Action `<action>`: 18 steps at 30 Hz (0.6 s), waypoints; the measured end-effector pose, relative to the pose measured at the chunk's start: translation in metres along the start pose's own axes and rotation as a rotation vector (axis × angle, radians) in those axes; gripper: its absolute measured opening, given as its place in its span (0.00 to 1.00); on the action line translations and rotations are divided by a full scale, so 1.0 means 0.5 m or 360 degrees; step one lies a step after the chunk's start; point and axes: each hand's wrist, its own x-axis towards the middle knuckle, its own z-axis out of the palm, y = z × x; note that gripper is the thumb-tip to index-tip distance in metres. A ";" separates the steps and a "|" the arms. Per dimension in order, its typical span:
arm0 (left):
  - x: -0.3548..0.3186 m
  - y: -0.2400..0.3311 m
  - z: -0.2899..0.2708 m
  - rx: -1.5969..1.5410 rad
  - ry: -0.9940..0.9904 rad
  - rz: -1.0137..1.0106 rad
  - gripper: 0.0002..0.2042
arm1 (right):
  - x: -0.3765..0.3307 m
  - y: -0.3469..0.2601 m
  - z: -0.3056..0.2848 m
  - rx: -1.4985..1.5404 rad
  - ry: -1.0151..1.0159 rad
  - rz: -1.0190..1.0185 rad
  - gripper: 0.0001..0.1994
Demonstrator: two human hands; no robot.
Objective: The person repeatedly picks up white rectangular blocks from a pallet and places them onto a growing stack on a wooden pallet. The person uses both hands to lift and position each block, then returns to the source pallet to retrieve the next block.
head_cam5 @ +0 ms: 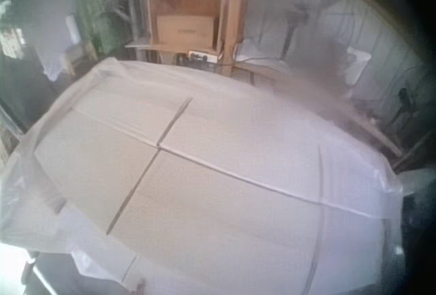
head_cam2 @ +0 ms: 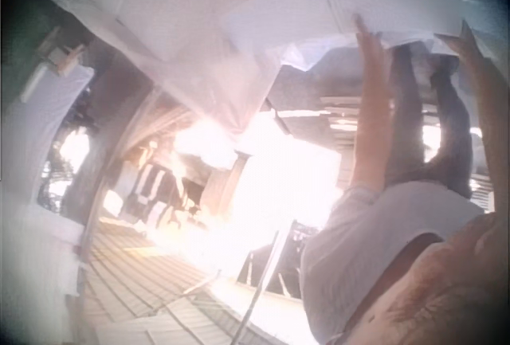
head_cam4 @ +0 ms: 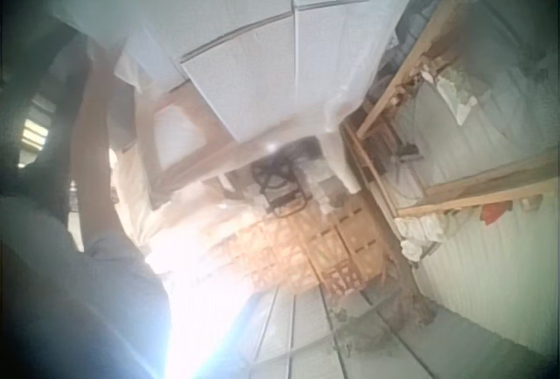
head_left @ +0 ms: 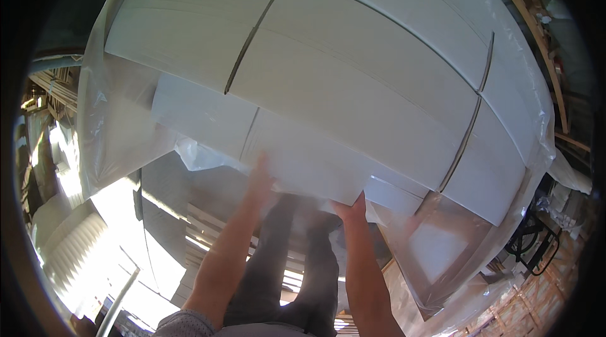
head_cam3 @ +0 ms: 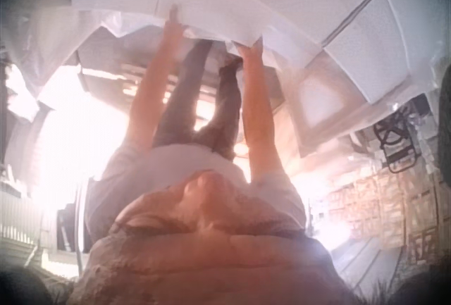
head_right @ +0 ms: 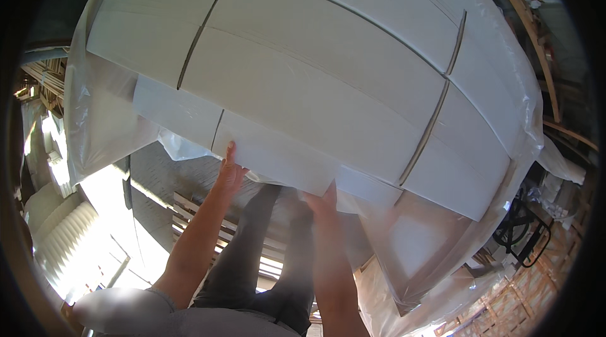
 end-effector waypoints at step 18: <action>-0.078 0.136 0.002 0.0376 -0.0119 -0.0541 0.46 | -0.260 0.219 -0.164 -0.0707 0.0160 -0.0032 0.21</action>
